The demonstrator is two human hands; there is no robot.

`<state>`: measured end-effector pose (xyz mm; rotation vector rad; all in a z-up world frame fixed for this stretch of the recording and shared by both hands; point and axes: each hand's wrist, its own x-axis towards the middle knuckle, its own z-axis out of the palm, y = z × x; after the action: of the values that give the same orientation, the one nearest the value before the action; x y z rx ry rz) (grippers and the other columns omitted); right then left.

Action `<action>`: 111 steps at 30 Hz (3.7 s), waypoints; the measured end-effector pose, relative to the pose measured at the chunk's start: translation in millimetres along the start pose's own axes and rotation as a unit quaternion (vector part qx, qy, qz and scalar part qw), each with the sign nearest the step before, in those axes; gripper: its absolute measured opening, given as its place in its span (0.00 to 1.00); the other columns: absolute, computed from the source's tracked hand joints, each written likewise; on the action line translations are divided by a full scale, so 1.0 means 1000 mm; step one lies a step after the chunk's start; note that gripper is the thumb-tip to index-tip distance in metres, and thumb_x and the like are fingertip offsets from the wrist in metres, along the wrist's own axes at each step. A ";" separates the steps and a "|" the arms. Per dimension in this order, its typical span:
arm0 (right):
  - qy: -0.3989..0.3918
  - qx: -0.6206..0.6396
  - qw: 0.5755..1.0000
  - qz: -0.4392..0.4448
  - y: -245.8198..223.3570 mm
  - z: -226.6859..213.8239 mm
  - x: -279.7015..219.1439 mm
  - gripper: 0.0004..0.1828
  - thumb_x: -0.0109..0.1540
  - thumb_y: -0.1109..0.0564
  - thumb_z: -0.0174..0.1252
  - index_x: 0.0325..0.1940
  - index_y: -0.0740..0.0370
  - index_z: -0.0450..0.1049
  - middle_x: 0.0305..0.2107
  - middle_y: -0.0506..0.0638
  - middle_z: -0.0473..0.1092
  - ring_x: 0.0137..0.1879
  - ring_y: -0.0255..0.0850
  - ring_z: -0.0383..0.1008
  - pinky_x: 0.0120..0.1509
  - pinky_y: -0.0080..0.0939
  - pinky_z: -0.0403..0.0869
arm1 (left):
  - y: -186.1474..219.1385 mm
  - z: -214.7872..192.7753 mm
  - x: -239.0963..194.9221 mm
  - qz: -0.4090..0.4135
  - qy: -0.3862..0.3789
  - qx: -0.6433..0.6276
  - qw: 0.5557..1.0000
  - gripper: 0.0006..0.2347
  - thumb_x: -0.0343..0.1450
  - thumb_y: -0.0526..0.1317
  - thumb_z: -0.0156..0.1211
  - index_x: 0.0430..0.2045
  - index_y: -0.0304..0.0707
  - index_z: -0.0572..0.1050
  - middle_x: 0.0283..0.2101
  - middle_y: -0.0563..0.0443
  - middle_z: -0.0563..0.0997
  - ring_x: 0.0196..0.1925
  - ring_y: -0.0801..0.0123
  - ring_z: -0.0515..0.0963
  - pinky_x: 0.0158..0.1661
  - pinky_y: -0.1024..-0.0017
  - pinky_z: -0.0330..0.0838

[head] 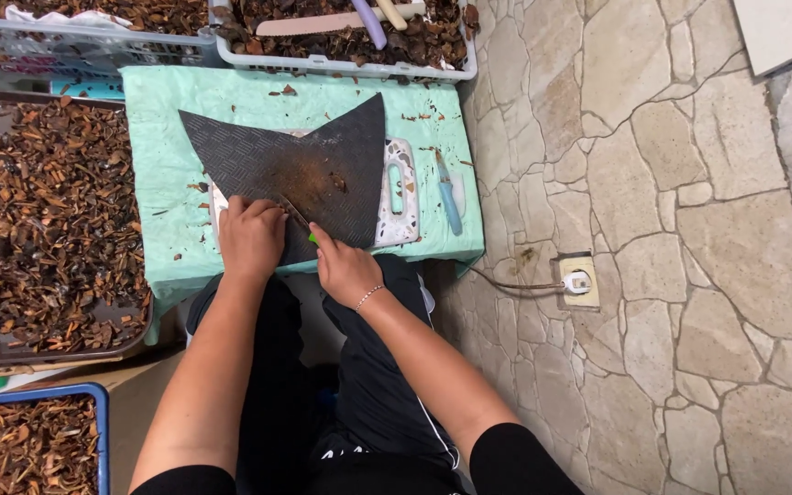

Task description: Cutting dried leaves into smaller pieces using a small knife on a triangular board.

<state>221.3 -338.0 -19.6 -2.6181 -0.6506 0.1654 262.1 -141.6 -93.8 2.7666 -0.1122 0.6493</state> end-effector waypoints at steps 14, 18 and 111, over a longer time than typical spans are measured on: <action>-0.005 -0.022 1.000 -0.009 0.002 0.001 0.002 0.26 0.71 0.55 0.36 0.75 0.58 0.57 0.34 0.64 0.75 0.27 0.58 0.78 0.25 0.51 0.75 | 0.003 -0.008 0.003 0.003 0.011 -0.001 1.000 0.01 0.68 0.44 0.70 0.27 0.54 0.85 0.37 0.67 0.84 0.45 0.66 0.74 0.40 0.68 0.64; -0.009 -0.022 1.000 -0.010 0.000 -0.001 0.001 0.26 0.71 0.56 0.36 0.75 0.59 0.57 0.34 0.64 0.75 0.26 0.57 0.77 0.25 0.50 0.75 | 0.004 -0.009 0.004 0.004 0.014 -0.006 1.000 0.01 0.69 0.43 0.70 0.28 0.53 0.85 0.37 0.66 0.85 0.44 0.66 0.74 0.40 0.68 0.65; -0.010 0.000 0.999 0.032 -0.015 0.005 -0.006 0.25 0.70 0.54 0.37 0.71 0.59 0.58 0.27 0.63 0.75 0.24 0.58 0.77 0.22 0.51 0.72 | 0.004 -0.019 0.006 -0.007 -0.014 -0.042 0.999 0.02 0.70 0.41 0.70 0.28 0.51 0.86 0.37 0.65 0.85 0.43 0.66 0.74 0.38 0.68 0.64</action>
<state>209.0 -326.9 -17.2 -2.6416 -0.5735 0.2119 258.9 -139.5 -73.8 2.6946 -0.1224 0.5873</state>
